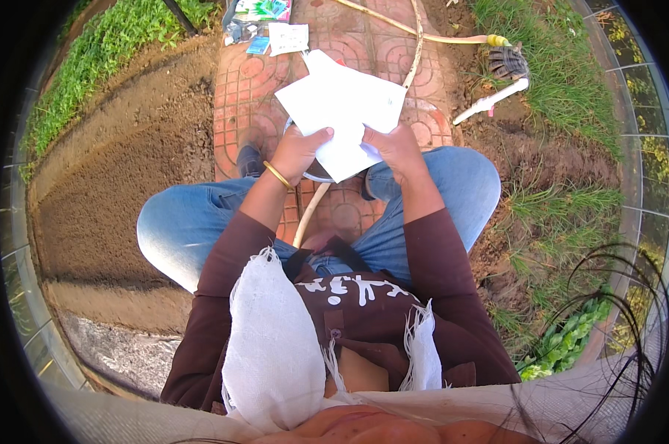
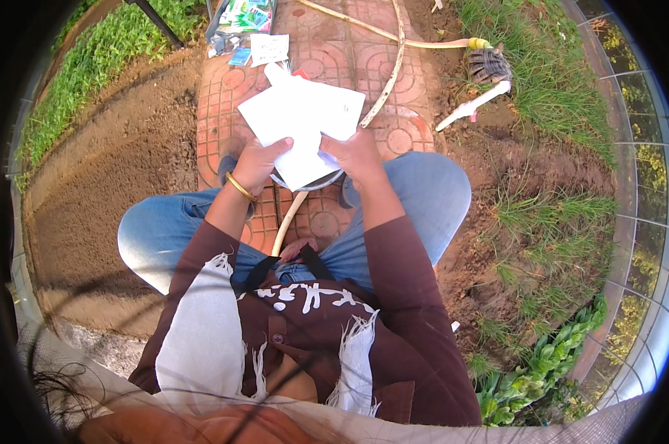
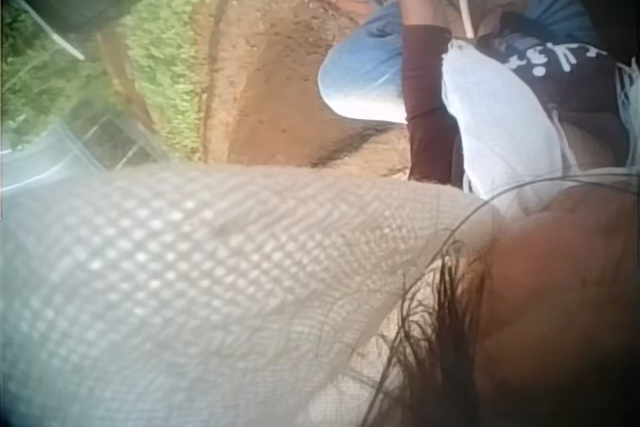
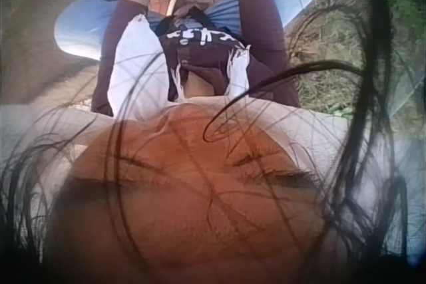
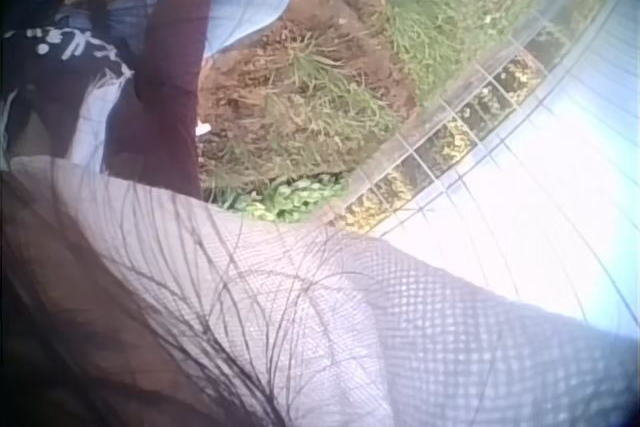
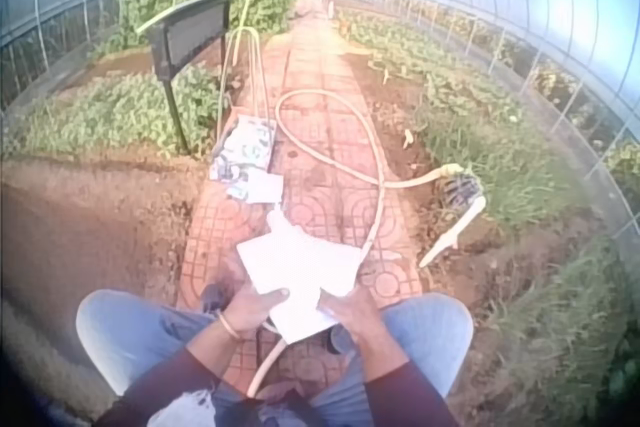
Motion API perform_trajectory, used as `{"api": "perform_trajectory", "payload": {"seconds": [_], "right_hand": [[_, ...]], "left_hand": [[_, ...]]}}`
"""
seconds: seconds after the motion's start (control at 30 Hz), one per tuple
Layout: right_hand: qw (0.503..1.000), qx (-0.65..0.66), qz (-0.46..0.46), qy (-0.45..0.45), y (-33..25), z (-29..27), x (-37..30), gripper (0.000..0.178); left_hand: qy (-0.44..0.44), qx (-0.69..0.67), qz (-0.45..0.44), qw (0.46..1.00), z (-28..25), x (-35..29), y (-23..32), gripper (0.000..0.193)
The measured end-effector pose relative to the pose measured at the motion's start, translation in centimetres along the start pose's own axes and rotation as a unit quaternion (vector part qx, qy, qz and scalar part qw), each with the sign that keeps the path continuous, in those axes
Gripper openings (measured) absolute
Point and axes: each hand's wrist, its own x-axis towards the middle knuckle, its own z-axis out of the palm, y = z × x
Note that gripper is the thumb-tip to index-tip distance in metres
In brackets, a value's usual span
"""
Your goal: The person mixes soil in a metal bowl with their hand, then opens a seed packet and pours the seeds into the bowl. They continue to mix the seeds into the soil by hand.
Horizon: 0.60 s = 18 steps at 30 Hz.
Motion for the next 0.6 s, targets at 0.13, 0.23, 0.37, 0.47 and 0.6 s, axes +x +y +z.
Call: {"api": "perform_trajectory", "payload": {"seconds": [0.13, 0.23, 0.37, 0.47, 0.6], "right_hand": [[1.0, -0.011, 0.014, 0.01, -0.2, -0.2, 0.1, 0.042], [0.997, -0.074, -0.029, 0.012, 0.1, -0.7, 0.4, 0.038], [0.987, -0.15, -0.062, 0.022, 0.4, -0.6, 0.8, 0.045], [0.959, -0.276, -0.061, 0.033, 0.4, -0.7, 1.1, 0.046], [0.93, -0.362, -0.049, 0.042, 0.3, -1.2, 1.1, 0.05]], "left_hand": [[0.016, 0.018, 0.011, 1.0, 0.1, -0.1, -0.2, 0.041], [-0.006, 0.009, -0.023, 1.0, -0.6, 0.4, -0.9, 0.042], [-0.011, -0.025, -0.072, 0.997, -1.3, 1.0, -3.0, 0.043], [-0.028, -0.068, -0.133, 0.988, -1.7, 1.1, -4.3, 0.046], [-0.045, -0.098, -0.173, 0.979, -1.0, 0.8, -5.1, 0.049]]}}
